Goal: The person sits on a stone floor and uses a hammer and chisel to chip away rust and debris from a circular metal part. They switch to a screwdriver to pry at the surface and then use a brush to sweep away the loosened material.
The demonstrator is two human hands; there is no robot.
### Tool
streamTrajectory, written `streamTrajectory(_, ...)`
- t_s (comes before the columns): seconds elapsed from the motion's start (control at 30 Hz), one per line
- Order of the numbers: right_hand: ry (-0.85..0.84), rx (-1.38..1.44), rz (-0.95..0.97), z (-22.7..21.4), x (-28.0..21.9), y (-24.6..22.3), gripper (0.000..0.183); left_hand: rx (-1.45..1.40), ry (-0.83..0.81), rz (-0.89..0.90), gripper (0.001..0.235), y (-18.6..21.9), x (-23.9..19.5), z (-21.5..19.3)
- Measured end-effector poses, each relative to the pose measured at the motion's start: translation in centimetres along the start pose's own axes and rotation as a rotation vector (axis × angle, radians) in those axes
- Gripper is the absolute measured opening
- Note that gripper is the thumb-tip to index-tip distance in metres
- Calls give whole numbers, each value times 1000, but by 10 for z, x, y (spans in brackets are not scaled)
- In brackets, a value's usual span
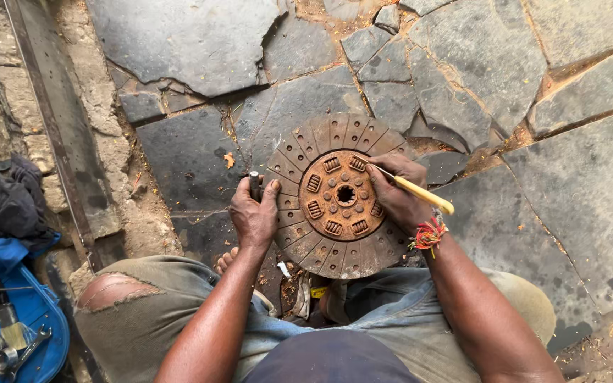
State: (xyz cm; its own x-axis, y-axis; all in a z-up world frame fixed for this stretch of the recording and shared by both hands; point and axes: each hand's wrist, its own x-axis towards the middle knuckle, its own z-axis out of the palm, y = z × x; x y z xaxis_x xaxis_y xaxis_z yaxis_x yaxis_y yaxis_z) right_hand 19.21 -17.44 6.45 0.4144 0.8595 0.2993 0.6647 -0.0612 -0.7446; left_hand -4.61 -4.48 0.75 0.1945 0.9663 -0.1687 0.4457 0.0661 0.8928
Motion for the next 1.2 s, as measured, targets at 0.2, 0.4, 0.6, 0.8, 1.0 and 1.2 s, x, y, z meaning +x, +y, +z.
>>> streamTrajectory(0.2, -122, 2, 3, -10, -1, -2, 11, 9, 7, 40, 35, -3, 2, 1)
streamTrajectory(0.4, -62, -32, 51, -8, 8, -6, 11, 3, 7, 63, 33, -8, 4, 3)
streamTrajectory(0.6, -108, 44, 153, -7, 8, -1, 10, 26, -11, -8, 30, 1, 2, 1)
streamTrajectory(0.8, -65, 4, 42, -4, -1, 4, 11, 35, -11, -31, 32, -3, 1, 2)
streamTrajectory(1.0, -193, -40, -28, -10, 9, 2, 8, 22, 16, 37, 34, -6, 1, 3)
streamTrajectory(1.2, -153, 54, 125, -10, -4, -9, 11, 63, -7, -25, 34, -5, 2, 4)
